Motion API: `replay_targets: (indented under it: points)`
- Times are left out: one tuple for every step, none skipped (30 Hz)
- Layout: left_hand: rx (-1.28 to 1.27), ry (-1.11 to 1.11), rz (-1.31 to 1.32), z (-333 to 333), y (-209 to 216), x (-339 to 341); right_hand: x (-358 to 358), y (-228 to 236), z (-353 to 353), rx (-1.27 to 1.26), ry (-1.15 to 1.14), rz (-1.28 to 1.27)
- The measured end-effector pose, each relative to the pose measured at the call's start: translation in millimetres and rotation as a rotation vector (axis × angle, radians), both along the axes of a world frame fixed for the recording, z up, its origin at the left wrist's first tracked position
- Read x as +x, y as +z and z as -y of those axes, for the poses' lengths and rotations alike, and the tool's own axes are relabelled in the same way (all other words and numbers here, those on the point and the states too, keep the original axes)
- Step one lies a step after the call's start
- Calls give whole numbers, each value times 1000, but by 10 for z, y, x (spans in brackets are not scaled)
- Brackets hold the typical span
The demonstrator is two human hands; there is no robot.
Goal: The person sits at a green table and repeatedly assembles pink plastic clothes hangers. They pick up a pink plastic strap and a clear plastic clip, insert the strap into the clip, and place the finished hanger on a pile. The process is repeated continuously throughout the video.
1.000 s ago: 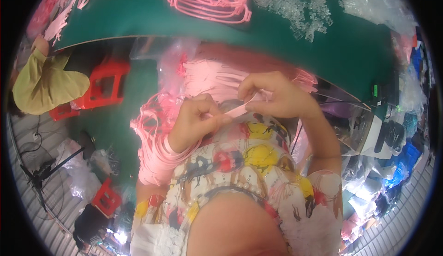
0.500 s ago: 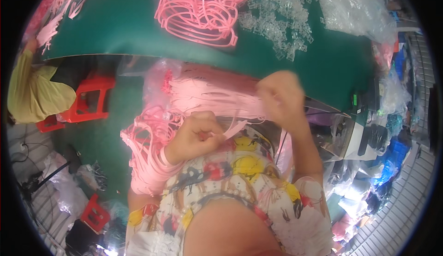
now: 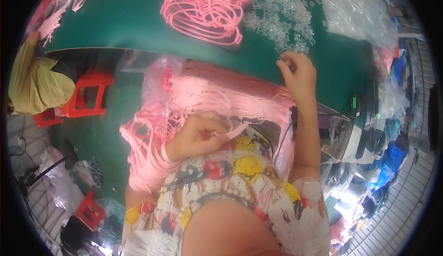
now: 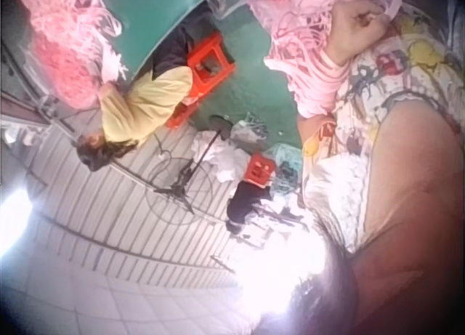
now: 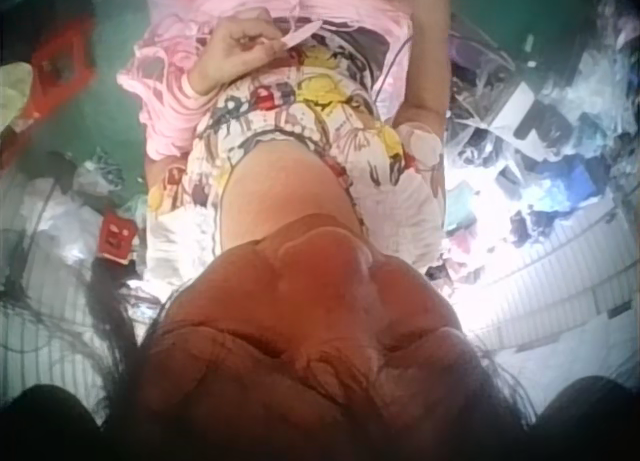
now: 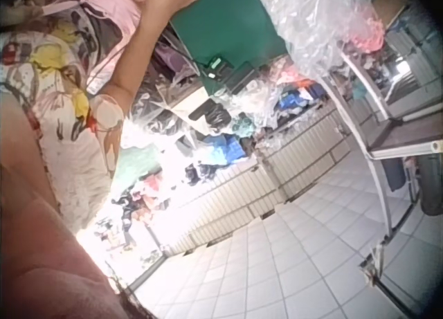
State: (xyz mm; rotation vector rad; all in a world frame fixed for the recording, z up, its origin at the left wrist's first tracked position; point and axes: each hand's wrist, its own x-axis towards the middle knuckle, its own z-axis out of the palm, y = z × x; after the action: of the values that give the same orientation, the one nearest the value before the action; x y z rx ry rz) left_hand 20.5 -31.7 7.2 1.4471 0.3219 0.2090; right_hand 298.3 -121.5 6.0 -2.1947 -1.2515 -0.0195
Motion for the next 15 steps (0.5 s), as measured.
replay_targets:
  points:
    - [14, -7, -1, -6, -6, -3, 0, 31, 22, -10, 5, -77]
    - [28, -13, -1, -13, -9, -4, -12, 65, 31, -17, -2, -130]
    - [25, -14, 1, -17, -5, -8, -30, 91, 33, -23, -5, -184]
    - [22, -15, 4, -23, 5, -5, -49, 106, 38, -29, -9, -238]
    - [19, -16, 7, -26, 8, -2, -66, 110, 49, -25, -3, -238]
    - [33, -13, 8, -28, 9, -9, -88, 106, 50, -19, 7, -243]
    - [47, -9, 8, -28, 7, -12, -117, 104, 52, -14, 17, -247]
    - [60, -5, 9, -31, 5, -10, -172, 110, 58, 53, 52, -334]
    - [77, 8, 14, -43, 6, 3, -251, 115, 69, 120, 85, -424]
    - [94, 30, 10, -46, 17, -12, -367, 107, 75, 184, 126, -524]
    - [111, 51, 6, -48, 28, -23, -494, 115, 81, 166, 210, -570]
    - [117, 70, 6, -53, 42, -26, -645, 157, 91, 148, 285, -611]
    - [125, 90, 4, -50, 52, -17, -784, 195, 96, 131, 361, -654]
    - [133, 109, 2, -52, 54, -20, -907, 242, 83, 103, 473, -624]
    - [134, 114, -2, -53, 45, -24, -1030, 264, 83, 59, 475, -673]
